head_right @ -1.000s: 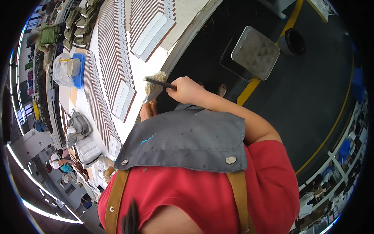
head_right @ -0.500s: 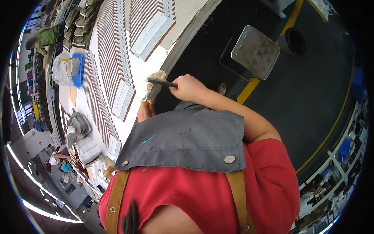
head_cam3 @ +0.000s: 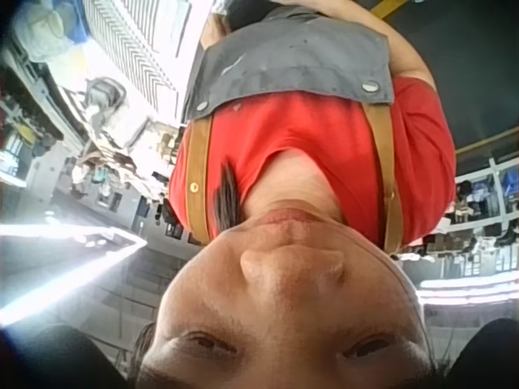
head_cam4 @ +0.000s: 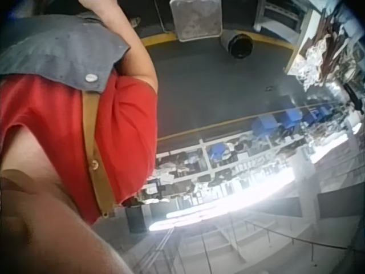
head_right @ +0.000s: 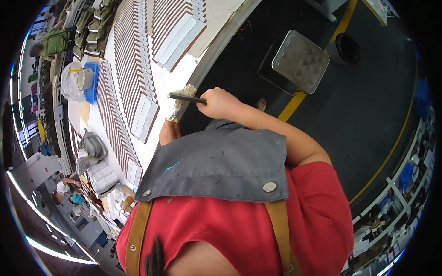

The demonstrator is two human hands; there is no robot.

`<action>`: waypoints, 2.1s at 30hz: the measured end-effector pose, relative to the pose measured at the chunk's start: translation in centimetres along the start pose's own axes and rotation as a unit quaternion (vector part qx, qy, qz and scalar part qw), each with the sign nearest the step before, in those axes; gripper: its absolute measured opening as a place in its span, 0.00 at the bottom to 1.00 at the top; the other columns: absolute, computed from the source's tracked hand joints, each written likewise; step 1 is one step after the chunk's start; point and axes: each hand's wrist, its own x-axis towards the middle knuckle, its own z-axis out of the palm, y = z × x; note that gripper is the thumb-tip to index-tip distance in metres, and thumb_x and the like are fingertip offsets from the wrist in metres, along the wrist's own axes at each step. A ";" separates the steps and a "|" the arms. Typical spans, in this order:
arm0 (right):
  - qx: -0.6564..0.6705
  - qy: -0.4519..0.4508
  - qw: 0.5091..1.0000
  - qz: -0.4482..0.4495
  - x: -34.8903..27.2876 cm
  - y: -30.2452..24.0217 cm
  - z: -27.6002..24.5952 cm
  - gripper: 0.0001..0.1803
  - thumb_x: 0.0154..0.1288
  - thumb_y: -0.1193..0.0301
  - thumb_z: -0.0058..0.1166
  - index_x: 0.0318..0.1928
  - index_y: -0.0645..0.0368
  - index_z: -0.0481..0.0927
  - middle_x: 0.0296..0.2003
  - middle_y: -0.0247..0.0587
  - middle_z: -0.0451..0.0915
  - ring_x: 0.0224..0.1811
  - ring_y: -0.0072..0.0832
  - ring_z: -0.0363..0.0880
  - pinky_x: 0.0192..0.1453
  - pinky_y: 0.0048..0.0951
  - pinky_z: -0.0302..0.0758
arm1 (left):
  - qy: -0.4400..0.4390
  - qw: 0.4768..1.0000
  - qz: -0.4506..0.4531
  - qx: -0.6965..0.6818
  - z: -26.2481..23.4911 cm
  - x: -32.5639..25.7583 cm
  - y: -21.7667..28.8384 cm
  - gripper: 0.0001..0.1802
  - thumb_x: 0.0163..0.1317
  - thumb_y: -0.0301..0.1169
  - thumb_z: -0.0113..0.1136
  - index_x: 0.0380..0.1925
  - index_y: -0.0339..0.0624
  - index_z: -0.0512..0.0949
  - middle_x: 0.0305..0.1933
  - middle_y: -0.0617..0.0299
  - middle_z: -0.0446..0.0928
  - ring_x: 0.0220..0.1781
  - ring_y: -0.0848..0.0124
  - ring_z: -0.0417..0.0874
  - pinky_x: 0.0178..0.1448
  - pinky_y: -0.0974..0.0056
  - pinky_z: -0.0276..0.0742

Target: The person scrapes excess white paste from a brush onto a table, then picks up and stacks rectangular paper parts with brown borders. They repeatedly pick up individual parts, align them, and place them into a growing stack on the table.

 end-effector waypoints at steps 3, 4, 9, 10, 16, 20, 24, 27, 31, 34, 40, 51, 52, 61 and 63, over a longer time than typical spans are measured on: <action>-0.091 -0.006 0.996 -0.002 0.8 0.7 -0.6 0.13 0.52 0.64 0.50 0.30 0.60 0.80 0.23 0.50 0.77 0.30 0.45 0.77 0.37 0.38 0.74 | 0.000 1.000 0.008 0.025 -0.6 0.0 -0.1 0.11 0.57 0.27 0.48 0.41 0.39 0.66 0.30 0.53 0.72 0.30 0.56 0.75 0.30 0.58 0.71; -0.103 0.014 0.995 0.001 1.2 1.4 -0.7 0.13 0.52 0.64 0.50 0.30 0.60 0.80 0.23 0.49 0.78 0.30 0.45 0.77 0.37 0.38 0.74 | 0.005 0.999 0.011 0.032 -0.4 -0.2 -0.4 0.11 0.57 0.27 0.49 0.41 0.39 0.66 0.30 0.53 0.72 0.31 0.56 0.75 0.30 0.58 0.71; -0.120 0.043 0.990 0.064 2.2 3.6 -2.0 0.13 0.52 0.62 0.49 0.30 0.59 0.80 0.26 0.47 0.79 0.32 0.42 0.78 0.38 0.37 0.74 | -0.004 0.999 -0.006 0.039 -0.6 0.0 -0.5 0.11 0.57 0.28 0.49 0.40 0.40 0.66 0.31 0.54 0.72 0.31 0.56 0.75 0.30 0.58 0.71; -0.112 0.045 0.990 0.072 2.0 3.2 -2.3 0.13 0.52 0.62 0.49 0.30 0.59 0.80 0.26 0.47 0.79 0.32 0.42 0.78 0.38 0.37 0.74 | -0.012 0.999 -0.010 0.037 -0.7 0.0 -0.4 0.11 0.57 0.28 0.49 0.40 0.40 0.66 0.30 0.54 0.73 0.31 0.56 0.75 0.30 0.58 0.71; -0.035 -0.024 0.999 0.008 1.2 1.0 -0.4 0.14 0.53 0.63 0.49 0.31 0.59 0.80 0.24 0.51 0.78 0.29 0.44 0.77 0.37 0.39 0.73 | -0.012 0.999 0.000 0.035 -0.6 0.3 -0.4 0.11 0.57 0.29 0.49 0.40 0.41 0.66 0.30 0.53 0.73 0.31 0.56 0.75 0.30 0.58 0.71; -0.104 0.039 0.993 0.038 2.7 3.4 -1.1 0.13 0.53 0.63 0.49 0.29 0.58 0.80 0.24 0.48 0.78 0.31 0.43 0.78 0.38 0.38 0.74 | 0.007 0.999 0.000 0.035 -0.5 -0.1 -0.4 0.12 0.57 0.29 0.49 0.41 0.41 0.66 0.30 0.53 0.73 0.31 0.55 0.76 0.30 0.57 0.71; -0.011 0.013 0.999 0.044 1.8 1.9 -2.2 0.15 0.52 0.62 0.49 0.28 0.63 0.78 0.20 0.49 0.77 0.25 0.42 0.77 0.33 0.36 0.73 | -0.002 0.999 -0.015 0.034 -0.3 0.0 -0.6 0.13 0.57 0.28 0.49 0.42 0.40 0.66 0.31 0.52 0.73 0.31 0.55 0.76 0.30 0.57 0.71; 0.026 -0.041 0.999 -0.005 0.8 0.3 -1.2 0.16 0.54 0.63 0.49 0.27 0.66 0.77 0.18 0.51 0.76 0.22 0.43 0.75 0.31 0.35 0.72 | -0.002 0.999 -0.012 0.033 -0.3 0.0 -0.6 0.13 0.57 0.28 0.49 0.43 0.40 0.66 0.31 0.52 0.73 0.31 0.55 0.76 0.30 0.57 0.71; -0.045 -0.041 0.998 0.018 1.4 1.0 -1.0 0.14 0.54 0.63 0.48 0.30 0.63 0.79 0.23 0.50 0.77 0.29 0.45 0.77 0.36 0.37 0.73 | -0.010 0.999 -0.010 0.038 -0.5 0.1 0.1 0.13 0.57 0.28 0.49 0.43 0.40 0.66 0.31 0.52 0.73 0.31 0.55 0.75 0.30 0.57 0.71; -0.098 -0.006 0.995 0.014 1.9 2.4 -1.1 0.13 0.53 0.63 0.49 0.29 0.60 0.80 0.26 0.49 0.78 0.31 0.44 0.77 0.38 0.38 0.74 | -0.008 0.999 -0.009 0.033 -0.3 -0.3 0.1 0.13 0.57 0.28 0.48 0.43 0.40 0.65 0.30 0.52 0.72 0.31 0.54 0.75 0.30 0.57 0.71; -0.036 0.035 0.998 0.048 1.4 2.4 -2.3 0.15 0.52 0.62 0.50 0.30 0.62 0.79 0.24 0.50 0.78 0.30 0.43 0.78 0.35 0.36 0.74 | -0.008 0.999 -0.034 0.032 -0.5 -0.4 0.2 0.13 0.58 0.28 0.48 0.43 0.40 0.65 0.30 0.52 0.72 0.31 0.54 0.75 0.31 0.57 0.70; -0.070 0.024 0.995 0.060 1.9 3.2 -1.6 0.14 0.53 0.63 0.50 0.32 0.61 0.79 0.24 0.49 0.78 0.29 0.40 0.78 0.35 0.36 0.74 | -0.002 0.999 -0.047 0.013 -1.0 -1.0 0.9 0.11 0.58 0.29 0.47 0.41 0.40 0.65 0.31 0.50 0.72 0.31 0.51 0.74 0.31 0.55 0.69; -0.054 0.015 0.996 0.075 1.7 2.7 -2.0 0.14 0.53 0.62 0.50 0.31 0.62 0.79 0.23 0.50 0.77 0.28 0.40 0.78 0.35 0.36 0.73 | -0.005 0.998 -0.057 0.013 -1.0 -1.0 0.9 0.11 0.58 0.29 0.47 0.41 0.40 0.65 0.30 0.50 0.72 0.31 0.51 0.74 0.31 0.55 0.69; -0.084 -0.038 0.996 0.013 1.0 2.3 -0.3 0.14 0.52 0.63 0.49 0.30 0.62 0.79 0.24 0.50 0.78 0.29 0.44 0.77 0.37 0.37 0.74 | 0.003 0.998 -0.066 0.017 -1.0 -1.6 0.2 0.09 0.58 0.30 0.48 0.39 0.40 0.65 0.29 0.49 0.72 0.30 0.50 0.74 0.31 0.54 0.69; -0.089 0.008 0.996 0.021 1.5 3.1 -0.7 0.14 0.52 0.63 0.49 0.30 0.61 0.79 0.24 0.50 0.78 0.30 0.44 0.78 0.37 0.37 0.74 | 0.004 0.997 -0.069 0.023 -1.0 -1.7 0.1 0.10 0.58 0.30 0.48 0.39 0.40 0.65 0.29 0.49 0.72 0.30 0.50 0.74 0.31 0.54 0.69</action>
